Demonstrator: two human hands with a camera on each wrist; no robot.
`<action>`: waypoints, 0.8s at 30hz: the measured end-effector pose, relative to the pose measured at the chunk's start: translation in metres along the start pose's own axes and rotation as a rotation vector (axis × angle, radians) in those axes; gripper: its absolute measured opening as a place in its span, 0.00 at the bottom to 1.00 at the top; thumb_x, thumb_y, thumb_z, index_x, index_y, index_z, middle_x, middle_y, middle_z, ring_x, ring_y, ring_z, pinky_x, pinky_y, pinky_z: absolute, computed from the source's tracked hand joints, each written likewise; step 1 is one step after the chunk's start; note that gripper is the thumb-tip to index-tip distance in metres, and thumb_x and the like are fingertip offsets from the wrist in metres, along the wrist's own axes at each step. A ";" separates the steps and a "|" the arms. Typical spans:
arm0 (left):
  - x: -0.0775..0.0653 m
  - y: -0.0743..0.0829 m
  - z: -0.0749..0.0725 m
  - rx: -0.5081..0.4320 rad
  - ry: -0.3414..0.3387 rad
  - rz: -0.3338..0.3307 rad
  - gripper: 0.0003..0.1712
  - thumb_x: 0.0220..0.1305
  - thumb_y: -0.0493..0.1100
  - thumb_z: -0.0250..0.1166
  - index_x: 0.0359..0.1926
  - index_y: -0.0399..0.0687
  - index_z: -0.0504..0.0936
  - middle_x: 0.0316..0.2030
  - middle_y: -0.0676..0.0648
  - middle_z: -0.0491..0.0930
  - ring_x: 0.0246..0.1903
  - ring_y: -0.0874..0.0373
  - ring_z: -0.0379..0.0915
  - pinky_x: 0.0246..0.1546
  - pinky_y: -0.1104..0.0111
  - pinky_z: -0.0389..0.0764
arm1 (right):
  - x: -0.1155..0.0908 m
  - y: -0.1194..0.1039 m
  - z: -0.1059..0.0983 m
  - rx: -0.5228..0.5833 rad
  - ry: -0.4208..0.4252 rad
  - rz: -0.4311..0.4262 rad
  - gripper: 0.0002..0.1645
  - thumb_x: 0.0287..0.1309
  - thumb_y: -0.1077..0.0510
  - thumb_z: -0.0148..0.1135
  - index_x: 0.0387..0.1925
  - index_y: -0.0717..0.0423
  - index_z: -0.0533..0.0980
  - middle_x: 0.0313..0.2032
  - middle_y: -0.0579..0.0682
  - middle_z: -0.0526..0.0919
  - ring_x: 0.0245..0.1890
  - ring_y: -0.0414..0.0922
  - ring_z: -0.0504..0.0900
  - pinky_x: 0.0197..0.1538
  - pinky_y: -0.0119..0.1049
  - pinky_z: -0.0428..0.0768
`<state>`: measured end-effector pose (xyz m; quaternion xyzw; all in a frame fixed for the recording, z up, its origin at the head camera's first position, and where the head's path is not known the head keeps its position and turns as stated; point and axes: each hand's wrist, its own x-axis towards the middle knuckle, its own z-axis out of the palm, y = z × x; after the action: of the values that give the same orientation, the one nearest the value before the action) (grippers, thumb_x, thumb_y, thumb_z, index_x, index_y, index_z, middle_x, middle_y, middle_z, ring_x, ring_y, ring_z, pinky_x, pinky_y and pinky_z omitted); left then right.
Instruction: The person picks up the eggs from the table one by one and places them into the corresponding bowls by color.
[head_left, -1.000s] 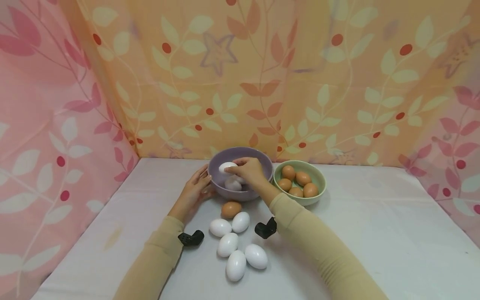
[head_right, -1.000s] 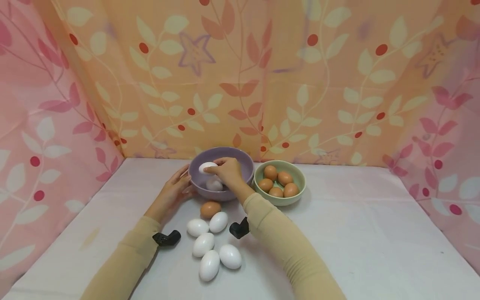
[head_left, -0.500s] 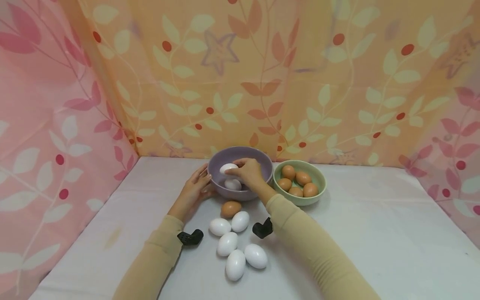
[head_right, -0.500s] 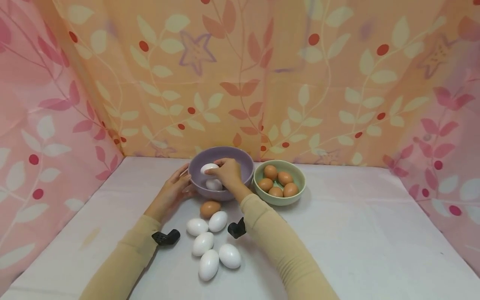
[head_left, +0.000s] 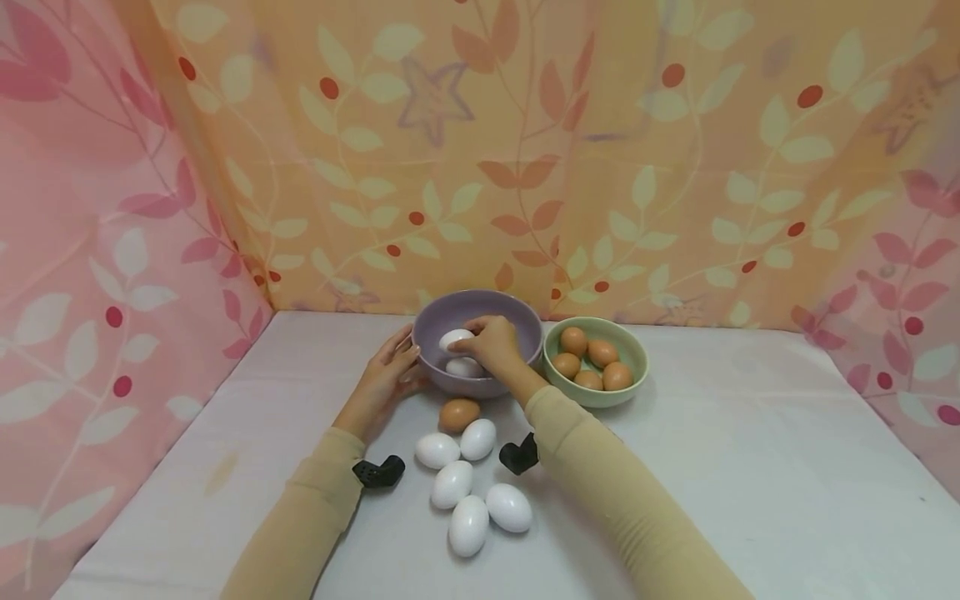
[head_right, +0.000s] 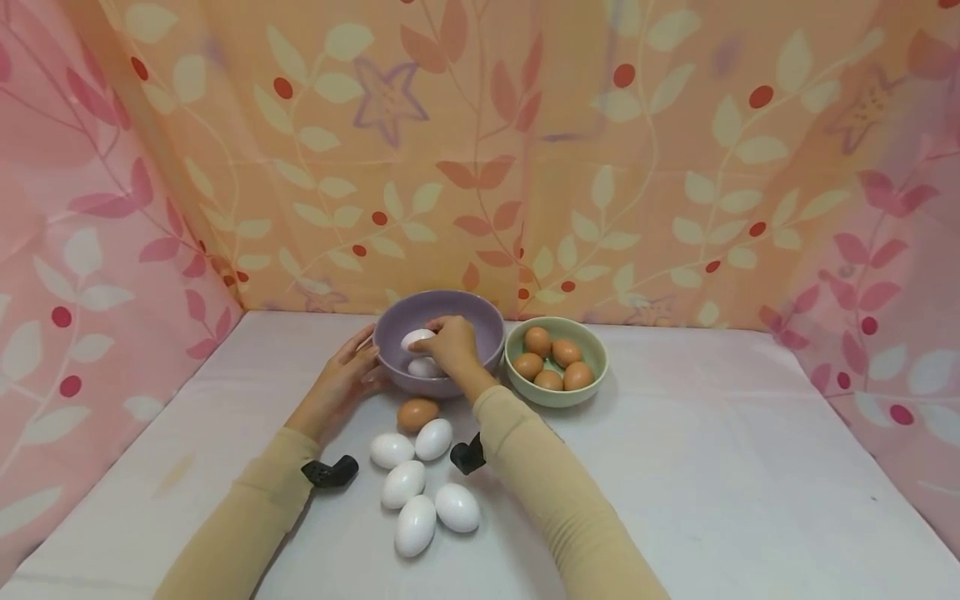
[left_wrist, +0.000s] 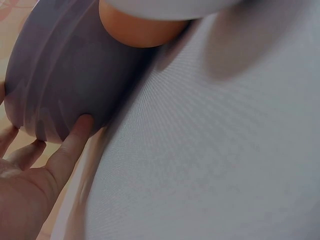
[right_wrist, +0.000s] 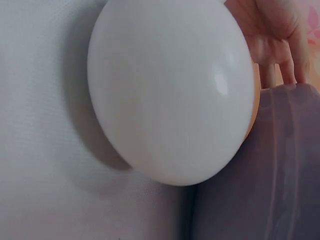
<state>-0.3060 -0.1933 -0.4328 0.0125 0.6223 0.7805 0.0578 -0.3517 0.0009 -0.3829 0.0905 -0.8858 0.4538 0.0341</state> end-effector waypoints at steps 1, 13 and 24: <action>0.000 0.000 0.000 0.000 -0.002 0.000 0.36 0.77 0.44 0.53 0.79 0.58 0.50 0.79 0.49 0.47 0.73 0.47 0.57 0.68 0.46 0.68 | 0.000 0.000 0.000 -0.018 -0.004 0.000 0.21 0.42 0.54 0.82 0.40 0.58 0.87 0.41 0.52 0.90 0.43 0.46 0.85 0.48 0.36 0.82; 0.000 0.001 0.001 -0.007 0.000 0.006 0.36 0.77 0.44 0.53 0.79 0.58 0.50 0.79 0.48 0.47 0.74 0.46 0.56 0.68 0.45 0.67 | 0.001 -0.001 0.000 -0.082 -0.087 0.054 0.25 0.42 0.54 0.82 0.44 0.59 0.86 0.45 0.53 0.89 0.48 0.49 0.84 0.52 0.38 0.82; 0.000 0.001 0.002 -0.015 0.006 -0.004 0.35 0.77 0.43 0.52 0.79 0.58 0.51 0.79 0.49 0.48 0.73 0.47 0.57 0.69 0.45 0.67 | 0.001 0.000 0.001 -0.097 -0.110 0.080 0.24 0.40 0.55 0.83 0.42 0.59 0.87 0.47 0.51 0.89 0.50 0.47 0.84 0.53 0.36 0.82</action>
<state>-0.3062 -0.1917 -0.4318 0.0084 0.6168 0.7850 0.0577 -0.3524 -0.0001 -0.3834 0.0783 -0.9101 0.4058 -0.0283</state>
